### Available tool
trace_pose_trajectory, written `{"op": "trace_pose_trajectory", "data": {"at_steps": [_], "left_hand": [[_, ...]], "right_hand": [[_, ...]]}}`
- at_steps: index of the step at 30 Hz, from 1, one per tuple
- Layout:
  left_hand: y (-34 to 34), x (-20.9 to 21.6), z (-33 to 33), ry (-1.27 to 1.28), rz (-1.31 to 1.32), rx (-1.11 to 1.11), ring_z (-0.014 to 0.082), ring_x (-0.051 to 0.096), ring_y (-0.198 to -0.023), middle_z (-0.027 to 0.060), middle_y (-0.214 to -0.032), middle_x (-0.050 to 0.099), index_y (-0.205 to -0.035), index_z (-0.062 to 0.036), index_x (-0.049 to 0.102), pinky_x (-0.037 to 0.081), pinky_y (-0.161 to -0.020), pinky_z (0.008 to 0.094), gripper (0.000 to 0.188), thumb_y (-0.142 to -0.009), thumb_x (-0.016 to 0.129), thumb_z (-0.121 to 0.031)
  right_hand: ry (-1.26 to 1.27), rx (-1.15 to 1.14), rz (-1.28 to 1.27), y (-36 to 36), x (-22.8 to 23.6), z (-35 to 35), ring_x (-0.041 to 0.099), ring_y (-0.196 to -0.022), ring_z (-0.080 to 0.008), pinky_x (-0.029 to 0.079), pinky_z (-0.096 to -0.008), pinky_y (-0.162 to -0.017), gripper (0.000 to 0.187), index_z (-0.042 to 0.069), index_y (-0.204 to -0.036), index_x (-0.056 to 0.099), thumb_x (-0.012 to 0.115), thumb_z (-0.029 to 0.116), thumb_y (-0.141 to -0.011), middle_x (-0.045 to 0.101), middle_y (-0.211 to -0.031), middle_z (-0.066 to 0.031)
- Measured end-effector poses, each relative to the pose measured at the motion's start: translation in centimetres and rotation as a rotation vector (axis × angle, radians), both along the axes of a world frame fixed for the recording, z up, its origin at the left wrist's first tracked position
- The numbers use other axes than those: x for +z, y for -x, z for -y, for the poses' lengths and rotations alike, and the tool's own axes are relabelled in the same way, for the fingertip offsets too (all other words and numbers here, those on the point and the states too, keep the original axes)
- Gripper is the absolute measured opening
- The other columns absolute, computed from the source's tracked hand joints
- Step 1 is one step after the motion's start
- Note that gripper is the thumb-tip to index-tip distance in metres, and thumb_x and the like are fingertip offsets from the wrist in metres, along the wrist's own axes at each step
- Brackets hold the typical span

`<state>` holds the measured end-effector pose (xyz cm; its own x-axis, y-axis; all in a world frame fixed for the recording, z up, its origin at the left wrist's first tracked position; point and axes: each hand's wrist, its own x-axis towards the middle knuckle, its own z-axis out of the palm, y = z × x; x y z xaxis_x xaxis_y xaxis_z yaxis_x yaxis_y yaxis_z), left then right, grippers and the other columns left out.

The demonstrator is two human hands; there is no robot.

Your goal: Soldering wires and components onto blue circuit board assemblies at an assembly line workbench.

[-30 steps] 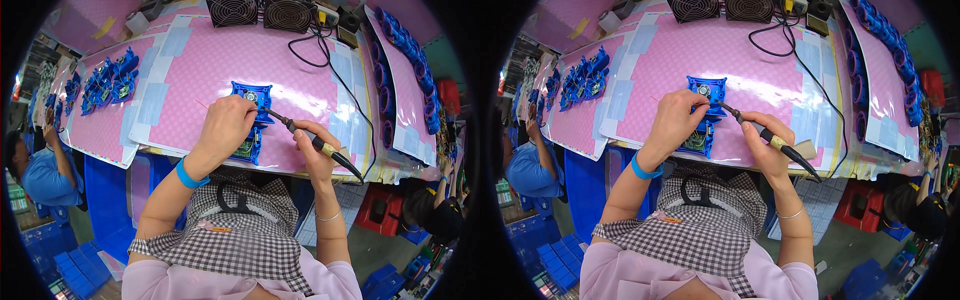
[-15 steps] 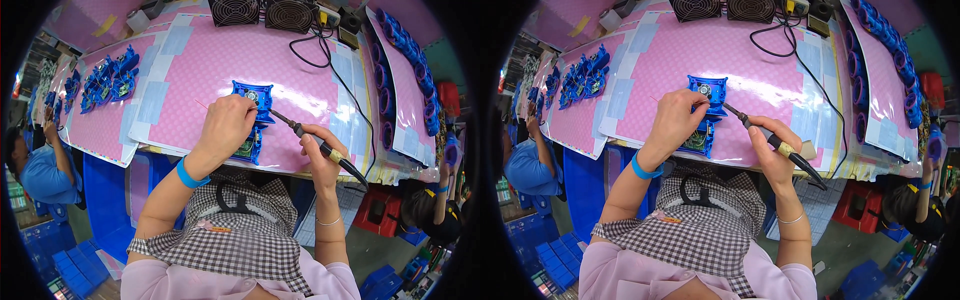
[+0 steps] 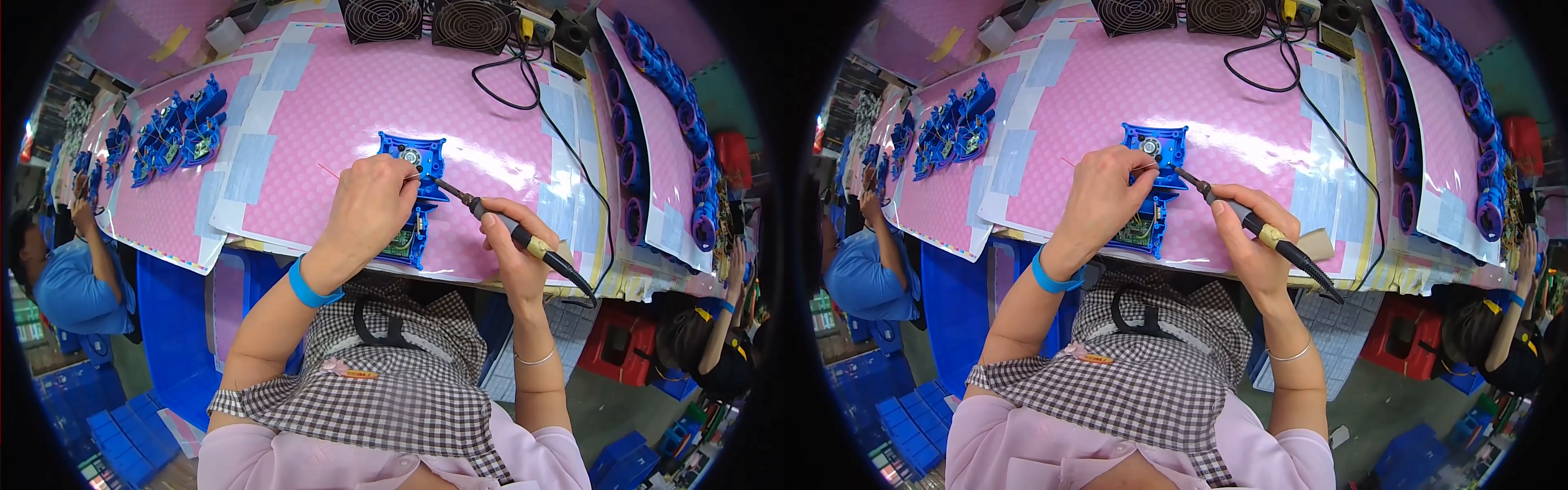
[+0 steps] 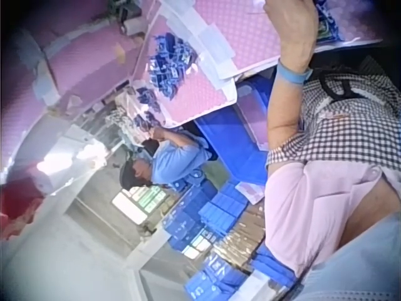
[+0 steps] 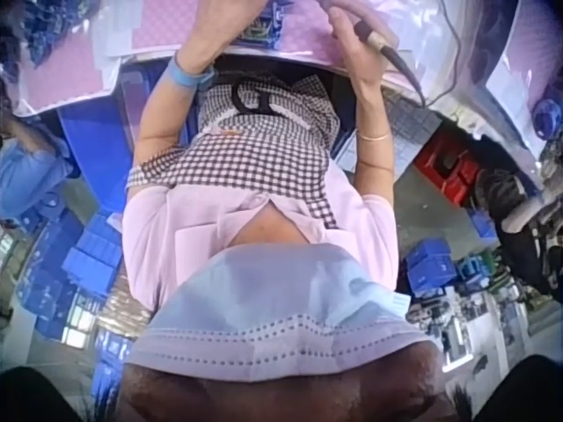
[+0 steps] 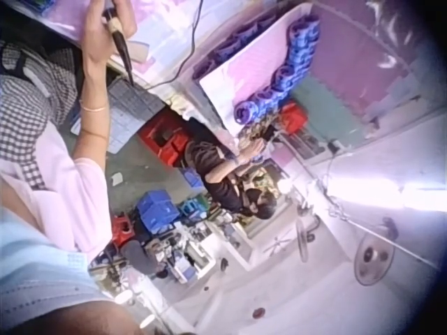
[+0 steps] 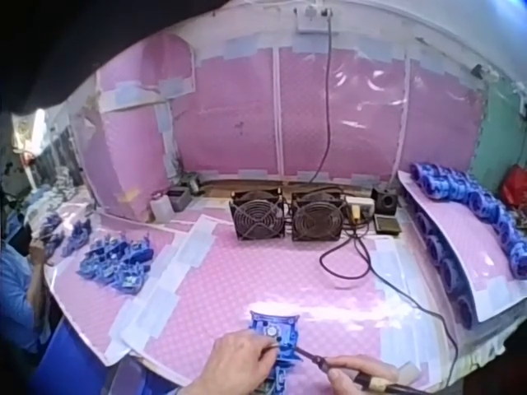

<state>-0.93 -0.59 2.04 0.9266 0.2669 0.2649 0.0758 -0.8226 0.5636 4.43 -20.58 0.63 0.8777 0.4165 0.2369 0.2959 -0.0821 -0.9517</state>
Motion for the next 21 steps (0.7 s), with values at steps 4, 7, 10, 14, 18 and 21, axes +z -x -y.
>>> {"op": "trace_pose_trajectory", "data": {"at_steps": [4, 7, 10, 14, 18, 21], "left_hand": [[-0.01, -0.03, -0.03, -0.01, -0.006, -0.002, 0.0292, 0.064, -0.067, 0.016, -0.077, 0.067, -0.085, 0.0004, 0.071, 0.05, -0.062, 0.0381, 0.013, -0.076, 0.066, -0.008], [0.0, 0.02, -0.03, -0.013, -0.011, -0.001, 0.0293, 0.064, -0.067, 0.0159, -0.077, 0.067, -0.085, 0.0, 0.071, 0.05, -0.063, 0.0382, 0.013, -0.076, 0.066, -0.008], [-0.04, -0.1, -0.04, -0.015, -0.004, -0.001, 0.0298, 0.065, -0.068, 0.0159, -0.077, 0.067, -0.084, -0.0002, 0.071, 0.05, -0.064, 0.0384, 0.013, -0.076, 0.065, -0.008], [-0.16, -0.01, -0.04, -0.014, -0.029, -0.004, 0.0306, 0.065, -0.07, 0.0164, -0.079, 0.068, -0.084, 0.0, 0.071, 0.051, -0.065, 0.0386, 0.013, -0.076, 0.065, -0.009], [-0.19, -0.2, -0.05, 0.008, 0.02, -0.029, 0.0361, 0.062, -0.071, 0.0185, -0.073, 0.063, -0.076, 0.0002, 0.065, 0.049, -0.065, 0.0464, 0.011, -0.078, 0.06, -0.009], [-0.16, -0.06, -0.08, 0.004, 0.008, -0.024, 0.0367, 0.062, -0.072, 0.019, -0.074, 0.063, -0.075, 0.0001, 0.065, 0.049, -0.066, 0.0472, 0.012, -0.078, 0.059, -0.009]], "right_hand": [[-0.004, -0.011, -0.031, 0.21, 0.44, -0.05, 0.059, -0.059, -0.0091, 0.047, -0.0199, -0.054, 0.018, -0.004, -0.101, 0.068, 0.064, 0.002, -0.085, 0.066, -0.074, -0.0074], [-0.019, -0.019, -0.07, 0.22, 0.74, 0.06, 0.059, -0.058, -0.0098, 0.047, -0.0204, -0.055, 0.018, -0.005, -0.101, 0.068, 0.064, 0.002, -0.085, 0.066, -0.073, -0.0083], [-0.06, -0.043, -0.121, 0.13, 0.71, 0.39, 0.058, -0.06, -0.0081, 0.045, -0.0197, -0.055, 0.018, -0.004, -0.101, 0.068, 0.066, 0.003, -0.084, 0.066, -0.076, -0.0068], [-0.133, -0.072, -0.141, 0.15, 0.66, 0.64, 0.058, -0.062, -0.0067, 0.045, -0.0187, -0.054, 0.019, -0.002, -0.102, 0.068, 0.067, 0.005, -0.084, 0.066, -0.078, -0.0052], [-0.143, -0.087, -0.133, 0.2, 0.63, 0.78, 0.059, -0.062, -0.0073, 0.045, -0.0188, -0.054, 0.021, -0.002, -0.104, 0.068, 0.067, 0.005, -0.085, 0.067, -0.079, -0.0054], [-0.138, -0.088, -0.153, 0.27, 0.67, 0.75, 0.059, -0.062, -0.0073, 0.046, -0.0189, -0.055, 0.021, -0.002, -0.104, 0.068, 0.067, 0.006, -0.084, 0.067, -0.081, -0.0058]]}}
